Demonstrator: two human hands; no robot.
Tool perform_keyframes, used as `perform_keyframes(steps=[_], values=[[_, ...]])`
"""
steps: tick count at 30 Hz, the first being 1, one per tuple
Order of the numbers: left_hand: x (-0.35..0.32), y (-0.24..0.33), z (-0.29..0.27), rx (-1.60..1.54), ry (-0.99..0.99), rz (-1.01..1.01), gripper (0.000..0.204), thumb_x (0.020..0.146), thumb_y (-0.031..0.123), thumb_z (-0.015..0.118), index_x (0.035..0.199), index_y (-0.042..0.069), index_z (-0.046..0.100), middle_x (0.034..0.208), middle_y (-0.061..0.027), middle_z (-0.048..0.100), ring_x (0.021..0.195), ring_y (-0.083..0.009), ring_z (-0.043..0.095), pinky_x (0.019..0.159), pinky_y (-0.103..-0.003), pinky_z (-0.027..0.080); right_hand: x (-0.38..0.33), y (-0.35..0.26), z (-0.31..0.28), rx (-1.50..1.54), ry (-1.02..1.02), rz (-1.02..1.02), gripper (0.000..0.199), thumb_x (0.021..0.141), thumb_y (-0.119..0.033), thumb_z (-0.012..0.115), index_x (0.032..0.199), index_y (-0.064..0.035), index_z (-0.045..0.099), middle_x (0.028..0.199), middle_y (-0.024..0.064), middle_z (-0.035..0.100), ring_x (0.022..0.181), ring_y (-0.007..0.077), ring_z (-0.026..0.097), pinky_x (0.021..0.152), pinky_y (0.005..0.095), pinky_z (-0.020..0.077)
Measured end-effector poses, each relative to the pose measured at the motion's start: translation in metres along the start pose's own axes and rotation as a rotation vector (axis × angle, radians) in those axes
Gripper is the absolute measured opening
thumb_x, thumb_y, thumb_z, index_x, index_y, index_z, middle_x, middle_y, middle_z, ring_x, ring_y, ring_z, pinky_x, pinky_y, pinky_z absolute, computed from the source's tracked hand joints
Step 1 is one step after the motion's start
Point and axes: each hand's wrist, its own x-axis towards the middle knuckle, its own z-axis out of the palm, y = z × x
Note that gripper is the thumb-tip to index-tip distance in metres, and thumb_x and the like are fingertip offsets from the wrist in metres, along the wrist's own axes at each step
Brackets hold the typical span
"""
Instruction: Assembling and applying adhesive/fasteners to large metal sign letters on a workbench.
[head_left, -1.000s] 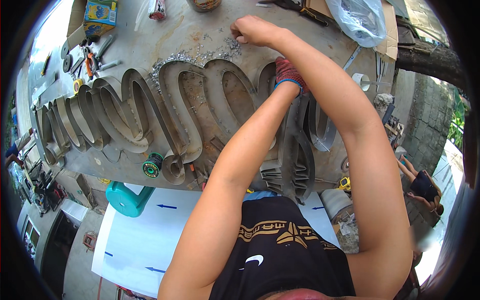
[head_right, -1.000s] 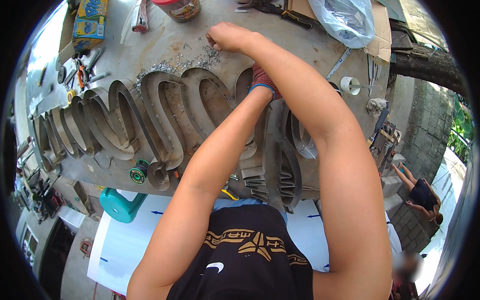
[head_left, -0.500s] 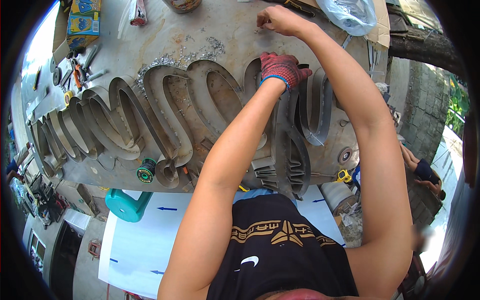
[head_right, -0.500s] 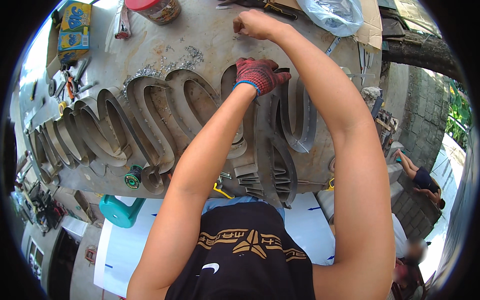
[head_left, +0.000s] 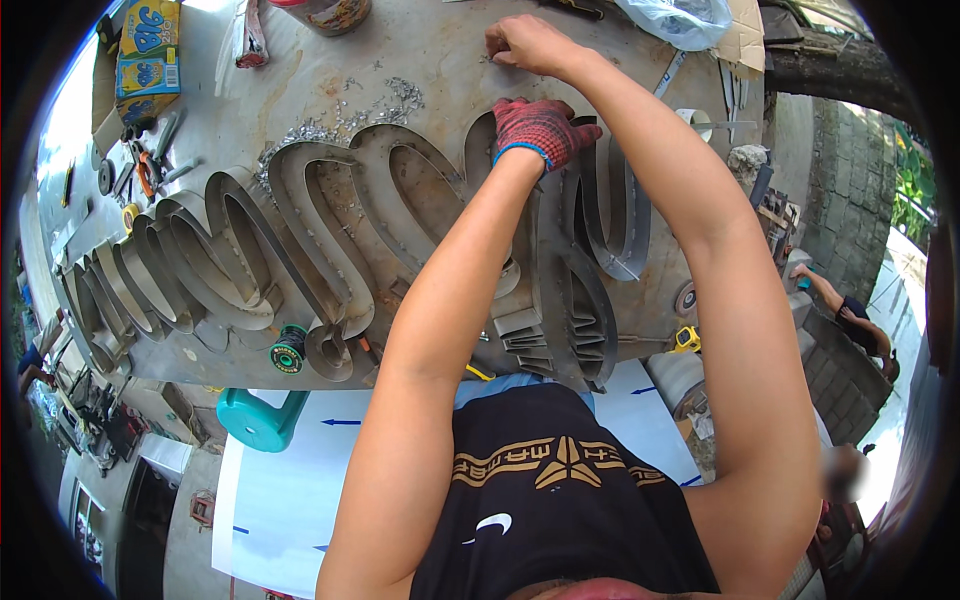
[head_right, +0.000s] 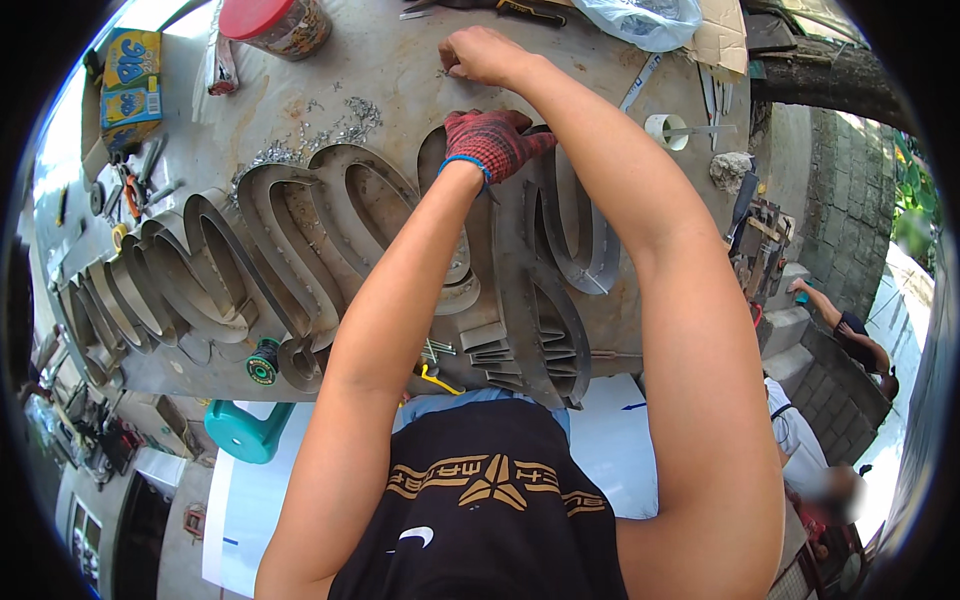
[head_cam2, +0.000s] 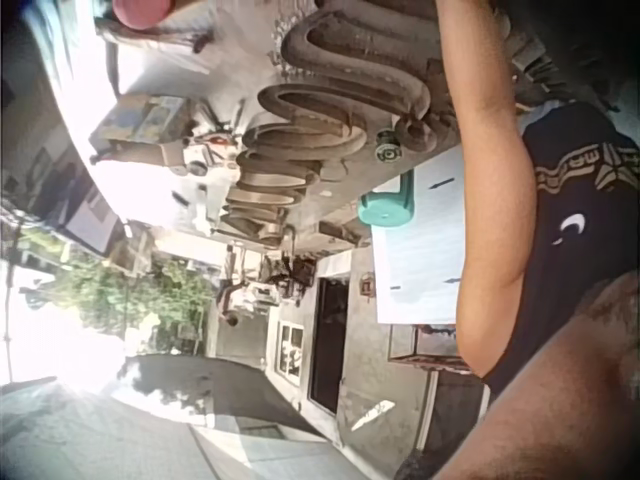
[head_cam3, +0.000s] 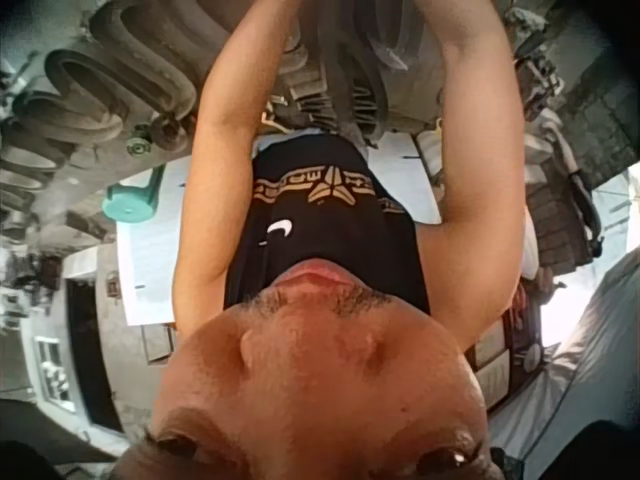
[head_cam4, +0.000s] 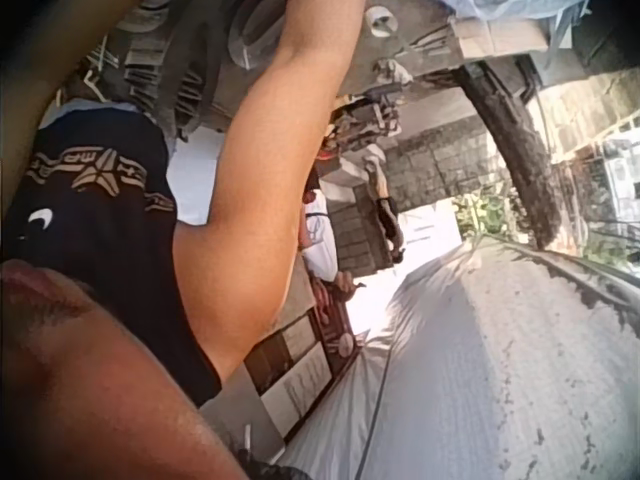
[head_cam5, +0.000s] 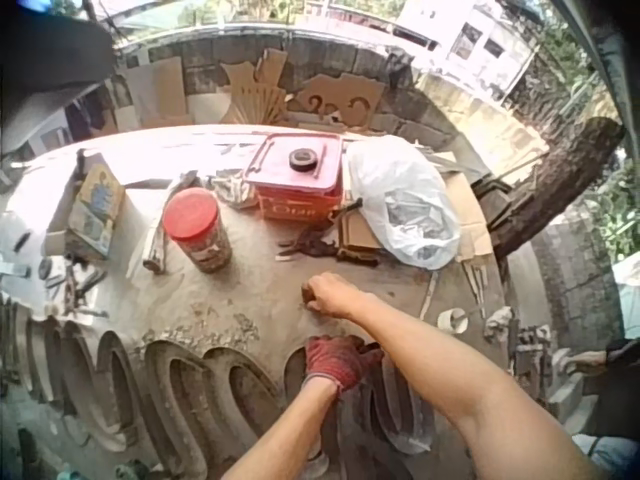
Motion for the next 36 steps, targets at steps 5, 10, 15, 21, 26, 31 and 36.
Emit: perform_keyframes(steps=[5,10,15,21,26,31,36], values=[[0.008,0.004,0.002,-0.05,-0.035,-0.008,0.071,0.086,0.071,0.053,0.132,0.018,0.066,0.127,-0.0086,0.069,0.124,-0.0296,0.058,0.11,-0.045,0.028,0.003,0.014,-0.002,0.005,-0.021,0.006,0.02,0.086,-0.013,0.068,0.105,-0.01,0.074,0.109,0.0135,0.072,0.105,0.0325,0.065,0.089,0.0461,0.0492],[0.01,-0.002,-0.002,-0.031,-0.014,-0.038,0.075,0.086,0.075,0.052,0.135,0.02,0.064,0.098,-0.0039,0.077,0.099,-0.0188,0.071,0.107,-0.041,0.031,-0.069,-0.002,-0.06,0.088,0.578,-0.067,0.02,0.078,-0.017,0.069,0.089,-0.0005,0.07,0.091,0.0229,0.068,0.088,0.0413,0.066,0.08,0.046,0.0535],[0.015,0.007,-0.004,-0.073,-0.106,-0.062,0.068,0.083,0.073,0.057,0.129,0.025,0.069,0.13,-0.0045,0.068,0.128,-0.0271,0.057,0.116,-0.048,0.021,-0.191,0.003,-0.064,0.374,0.669,0.313,0.018,0.078,-0.015,0.069,0.087,-0.0001,0.07,0.086,0.0193,0.065,0.081,0.0341,0.066,0.073,0.0423,0.0531],[0.018,-0.006,0.001,-0.275,-0.127,-0.068,0.059,0.086,0.063,0.063,0.126,0.02,0.071,0.121,-0.0077,0.071,0.114,-0.0238,0.063,0.105,-0.041,0.039,-0.244,-0.028,0.044,0.189,0.691,0.413,0.013,0.079,-0.014,0.071,0.089,-0.0076,0.07,0.102,0.0124,0.058,0.104,0.0339,0.054,0.088,0.0466,0.0444],[0.019,-0.008,0.001,-0.376,-0.135,-0.054,0.052,0.09,0.053,0.066,0.125,0.015,0.072,0.115,-0.0084,0.072,0.104,-0.0191,0.063,0.095,-0.036,0.047,-0.227,-0.033,0.064,0.103,0.749,0.347,0.011,0.081,-0.012,0.066,0.088,-0.0051,0.07,0.101,0.0149,0.057,0.103,0.0352,0.053,0.086,0.0479,0.0431],[0.0,0.01,-0.014,-0.464,-0.099,-0.054,0.041,0.093,0.038,0.066,0.112,0.003,0.074,0.099,-0.0107,0.074,0.086,-0.0214,0.067,0.079,-0.037,0.053,-0.204,-0.021,0.078,-0.075,0.709,0.313,0.018,0.086,-0.013,0.056,0.08,-0.0022,0.069,0.101,0.0197,0.056,0.102,0.0374,0.054,0.083,0.0489,0.045],[0.01,0.007,-0.007,-0.484,-0.131,-0.028,0.044,0.092,0.041,0.068,0.115,0.004,0.074,0.1,-0.0095,0.074,0.088,-0.0198,0.066,0.081,-0.036,0.052,-0.198,-0.007,0.09,-0.111,0.694,0.333,0.018,0.088,-0.014,0.058,0.083,-0.002,0.071,0.102,0.02,0.056,0.102,0.0379,0.054,0.084,0.0499,0.0452]])
